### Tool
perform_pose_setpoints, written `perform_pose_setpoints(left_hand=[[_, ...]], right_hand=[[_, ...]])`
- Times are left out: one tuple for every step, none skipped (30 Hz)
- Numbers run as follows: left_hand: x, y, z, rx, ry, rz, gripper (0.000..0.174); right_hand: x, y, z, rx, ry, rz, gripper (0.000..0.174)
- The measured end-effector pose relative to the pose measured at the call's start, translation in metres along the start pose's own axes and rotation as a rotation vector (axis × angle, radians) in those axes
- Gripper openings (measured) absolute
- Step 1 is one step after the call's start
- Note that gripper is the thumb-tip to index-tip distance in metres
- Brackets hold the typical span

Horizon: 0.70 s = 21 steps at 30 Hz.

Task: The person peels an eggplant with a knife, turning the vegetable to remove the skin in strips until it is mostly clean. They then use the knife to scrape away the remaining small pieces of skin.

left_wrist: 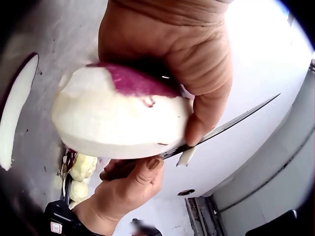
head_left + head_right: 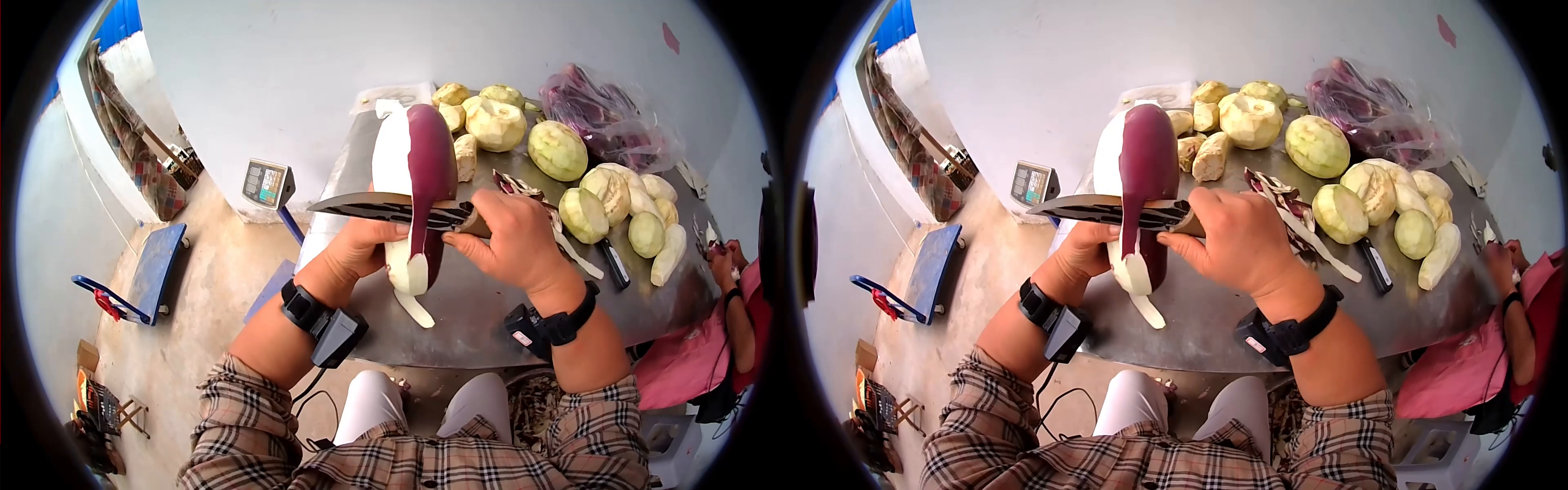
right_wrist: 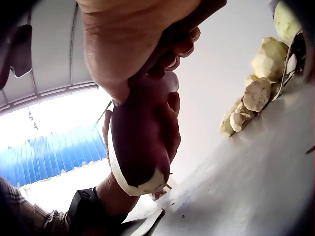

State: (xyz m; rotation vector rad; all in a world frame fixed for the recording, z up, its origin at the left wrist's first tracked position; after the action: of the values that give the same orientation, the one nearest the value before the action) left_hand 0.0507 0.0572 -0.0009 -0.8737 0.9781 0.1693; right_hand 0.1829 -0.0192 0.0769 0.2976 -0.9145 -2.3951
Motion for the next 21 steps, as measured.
perform_pose_setpoints(left_hand=[[0.001,-0.003,0.001,0.001,0.02,-0.029,0.076],[0.0,-0.003,0.001,-0.006,0.007,-0.014,0.074],[-0.002,-0.003,0.001,-0.011,-0.006,0.003,0.073],[-0.004,-0.003,0.001,-0.017,-0.02,0.019,0.072],[-0.003,-0.003,0.002,-0.013,-0.026,0.015,0.072],[-0.003,-0.004,0.002,-0.017,-0.021,0.016,0.072],[-0.003,-0.007,0.002,-0.02,-0.016,0.017,0.073],[-0.003,-0.009,0.002,-0.024,-0.011,0.018,0.073],[0.0,-0.005,0.001,-0.063,-0.025,0.036,0.074],[0.0,-0.006,0.001,-0.066,-0.025,0.028,0.074],[0.0,-0.009,0.003,-0.07,-0.023,0.02,0.074],[0.0,-0.009,0.003,-0.074,-0.023,0.011,0.075],[0.0,-0.008,0.003,-0.083,-0.029,0.018,0.072],[0.0,-0.005,0.003,-0.091,-0.035,0.025,0.07],[-0.001,-0.003,0.003,-0.099,-0.041,0.032,0.067],[-0.002,-0.003,0.003,-0.09,-0.031,0.046,0.063],[-0.003,-0.003,0.003,-0.081,-0.022,0.059,0.06],[-0.004,-0.003,0.002,-0.072,-0.015,0.072,0.057],[-0.007,-0.008,0.001,-0.086,-0.044,0.079,0.049],[-0.008,-0.009,0.0,-0.089,-0.043,0.082,0.049],[-0.008,-0.01,-0.001,-0.092,-0.04,0.085,0.05]], right_hand=[[-0.002,-0.001,-0.001,0.017,-0.012,0.002,0.04],[-0.004,-0.002,-0.001,0.033,-0.025,0.005,0.04],[-0.006,-0.004,-0.002,0.047,-0.038,0.007,0.04],[-0.006,-0.004,-0.002,0.049,-0.045,-0.004,0.04],[-0.006,-0.005,-0.002,0.051,-0.051,-0.015,0.04],[-0.007,-0.005,-0.002,0.053,-0.057,-0.026,0.04],[-0.006,-0.006,-0.002,0.049,-0.059,-0.029,0.04],[-0.006,-0.006,-0.001,0.045,-0.061,-0.031,0.04],[-0.005,-0.006,-0.001,0.04,-0.064,-0.033,0.04],[-0.005,-0.006,-0.001,0.039,-0.065,-0.03,0.04],[-0.007,-0.006,-0.001,0.039,-0.067,-0.026,0.039],[-0.007,-0.006,-0.001,0.038,-0.068,-0.022,0.039],[-0.007,-0.006,-0.001,0.041,-0.07,-0.027,0.039],[-0.008,-0.005,0.0,0.042,-0.073,-0.032,0.039],[-0.009,-0.005,0.0,0.044,-0.076,-0.036,0.039],[-0.012,-0.005,-0.001,0.047,-0.091,-0.029,0.039],[-0.015,-0.006,-0.002,0.049,-0.105,-0.022,0.039],[-0.016,-0.006,-0.003,0.052,-0.117,-0.016,0.039],[-0.016,-0.006,-0.002,0.051,-0.111,-0.019,0.039],[-0.015,-0.005,-0.001,0.051,-0.105,-0.021,0.039],[-0.015,-0.004,-0.001,0.052,-0.1,-0.024,0.039]])
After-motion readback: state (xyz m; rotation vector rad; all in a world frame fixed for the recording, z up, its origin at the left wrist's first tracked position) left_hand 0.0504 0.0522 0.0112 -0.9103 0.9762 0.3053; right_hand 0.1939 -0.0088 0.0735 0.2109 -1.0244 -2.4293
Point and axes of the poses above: each hand's wrist, its own z-axis towards the middle knuckle, its own y-axis out of the back of the hand, x = y × z, the point moved 7 cm from there along z, towards the middle knuckle, and after that the axes turned 6 degrees about -z, right-handed, at the moved point
